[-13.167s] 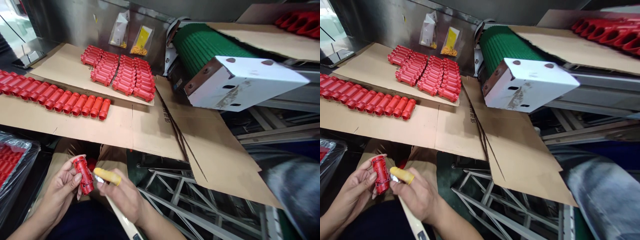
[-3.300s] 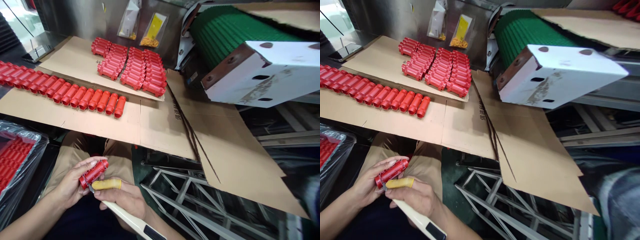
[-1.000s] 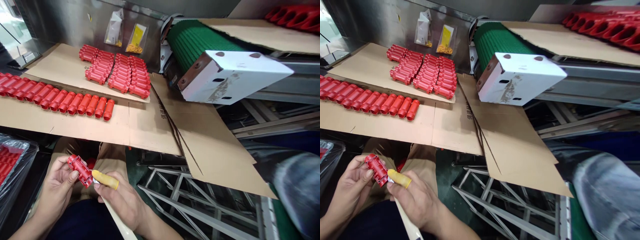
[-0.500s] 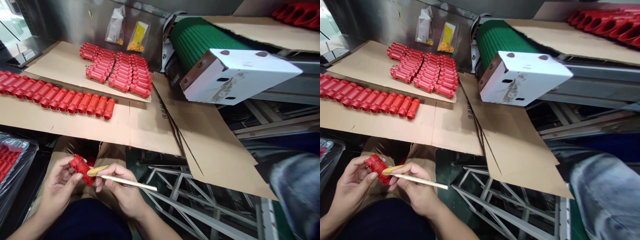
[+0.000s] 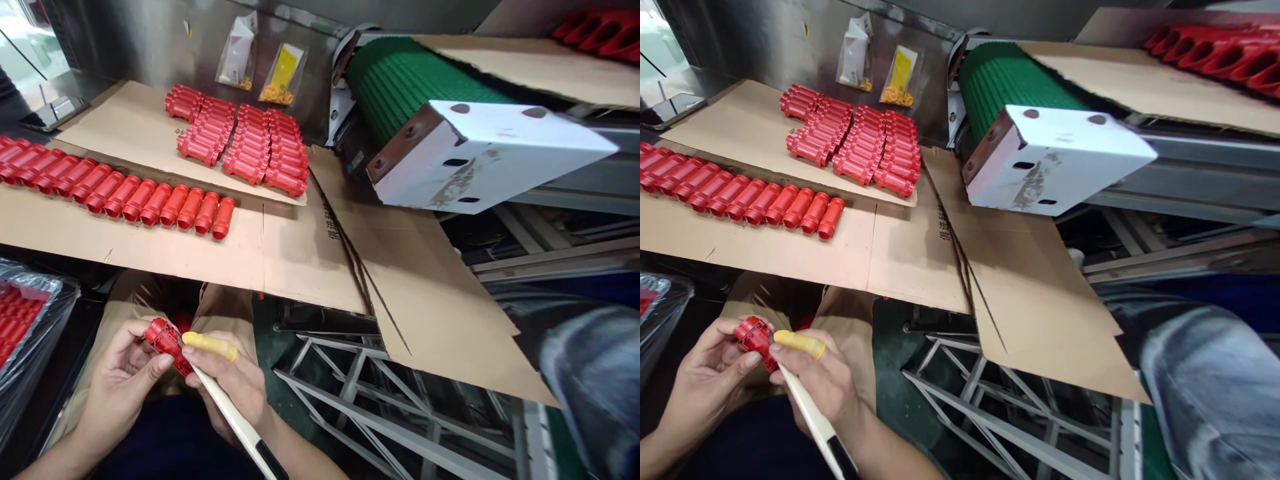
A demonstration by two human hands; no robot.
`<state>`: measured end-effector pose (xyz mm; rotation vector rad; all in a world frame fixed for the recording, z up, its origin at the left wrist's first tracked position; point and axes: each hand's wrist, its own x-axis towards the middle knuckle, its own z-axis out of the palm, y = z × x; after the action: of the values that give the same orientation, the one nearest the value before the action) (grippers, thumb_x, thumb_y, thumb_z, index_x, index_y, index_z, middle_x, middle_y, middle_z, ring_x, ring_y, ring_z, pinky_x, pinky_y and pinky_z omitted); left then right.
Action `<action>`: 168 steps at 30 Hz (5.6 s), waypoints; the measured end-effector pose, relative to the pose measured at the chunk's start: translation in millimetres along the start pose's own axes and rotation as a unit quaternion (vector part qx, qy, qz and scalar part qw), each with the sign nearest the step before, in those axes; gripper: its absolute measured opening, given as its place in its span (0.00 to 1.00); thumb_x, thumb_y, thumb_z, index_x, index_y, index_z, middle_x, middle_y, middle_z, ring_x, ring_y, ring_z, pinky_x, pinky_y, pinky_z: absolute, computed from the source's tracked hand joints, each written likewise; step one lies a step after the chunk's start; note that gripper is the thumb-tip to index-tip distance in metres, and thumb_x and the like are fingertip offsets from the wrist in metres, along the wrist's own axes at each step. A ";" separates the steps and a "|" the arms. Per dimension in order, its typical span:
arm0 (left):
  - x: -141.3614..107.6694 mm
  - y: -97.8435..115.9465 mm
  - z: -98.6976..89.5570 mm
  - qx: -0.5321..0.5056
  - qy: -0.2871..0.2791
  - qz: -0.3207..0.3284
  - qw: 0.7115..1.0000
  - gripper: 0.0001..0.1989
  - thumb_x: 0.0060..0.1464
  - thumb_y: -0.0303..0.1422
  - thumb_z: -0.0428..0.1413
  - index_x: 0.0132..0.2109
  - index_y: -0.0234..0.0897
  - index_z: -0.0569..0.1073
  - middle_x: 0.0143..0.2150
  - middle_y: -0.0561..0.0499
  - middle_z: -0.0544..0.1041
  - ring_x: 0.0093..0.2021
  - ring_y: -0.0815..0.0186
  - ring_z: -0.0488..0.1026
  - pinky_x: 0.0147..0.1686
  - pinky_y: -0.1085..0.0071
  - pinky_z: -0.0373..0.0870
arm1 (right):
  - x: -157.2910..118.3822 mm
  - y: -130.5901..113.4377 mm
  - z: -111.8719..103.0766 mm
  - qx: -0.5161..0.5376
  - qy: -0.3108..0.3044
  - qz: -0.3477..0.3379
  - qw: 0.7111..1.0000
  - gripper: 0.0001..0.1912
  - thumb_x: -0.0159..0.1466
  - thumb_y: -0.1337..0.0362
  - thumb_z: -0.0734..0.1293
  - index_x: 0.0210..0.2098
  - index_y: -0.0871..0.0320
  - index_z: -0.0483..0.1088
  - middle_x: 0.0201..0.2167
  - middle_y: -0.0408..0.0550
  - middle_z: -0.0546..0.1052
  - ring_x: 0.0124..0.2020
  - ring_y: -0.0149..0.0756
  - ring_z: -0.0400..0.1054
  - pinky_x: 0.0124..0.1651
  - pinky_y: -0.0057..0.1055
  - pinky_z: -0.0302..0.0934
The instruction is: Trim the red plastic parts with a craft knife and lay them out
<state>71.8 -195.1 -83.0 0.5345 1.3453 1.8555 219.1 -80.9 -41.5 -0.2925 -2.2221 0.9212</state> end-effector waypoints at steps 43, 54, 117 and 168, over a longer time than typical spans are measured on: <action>-1.2 -3.0 5.5 -0.003 0.001 0.008 1.000 0.07 0.59 0.30 0.69 0.43 0.46 0.81 0.40 0.54 0.83 0.39 0.70 0.82 0.45 0.81 0.79 | 1.3 -7.9 -1.1 0.011 0.003 0.020 1.000 0.14 0.74 0.73 0.67 0.58 0.60 0.74 0.47 0.57 0.84 0.48 0.44 0.79 0.52 0.42 0.77; -2.9 -5.6 7.6 0.027 0.003 0.037 0.999 0.07 0.61 0.31 0.68 0.45 0.49 0.81 0.41 0.56 0.82 0.41 0.71 0.83 0.47 0.82 0.78 | 0.2 -3.2 -1.1 -0.009 -0.031 0.015 0.999 0.16 0.71 0.75 0.68 0.57 0.61 0.72 0.46 0.59 0.83 0.50 0.47 0.76 0.54 0.48 0.76; -9.3 -0.1 6.5 -0.089 0.033 -0.137 0.986 0.24 0.56 0.35 0.71 0.59 0.48 0.80 0.48 0.48 0.85 0.42 0.62 0.83 0.45 0.72 0.80 | -1.9 -8.5 -17.5 0.010 0.048 0.129 0.990 0.11 0.72 0.72 0.68 0.51 0.54 0.76 0.41 0.51 0.84 0.44 0.41 0.80 0.48 0.38 0.77; -5.0 10.4 15.3 -0.128 0.082 -0.150 0.977 0.16 0.47 0.35 0.77 0.41 0.37 0.82 0.33 0.52 0.82 0.25 0.72 0.71 0.26 0.78 0.72 | 2.1 1.0 -25.7 -0.026 -0.076 -0.011 0.997 0.12 0.73 0.72 0.67 0.55 0.59 0.72 0.44 0.56 0.83 0.42 0.42 0.79 0.43 0.36 0.78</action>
<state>82.2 -191.2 -67.4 0.0417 1.1899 1.8103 235.1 -65.5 -28.3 -0.2271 -2.3876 0.9001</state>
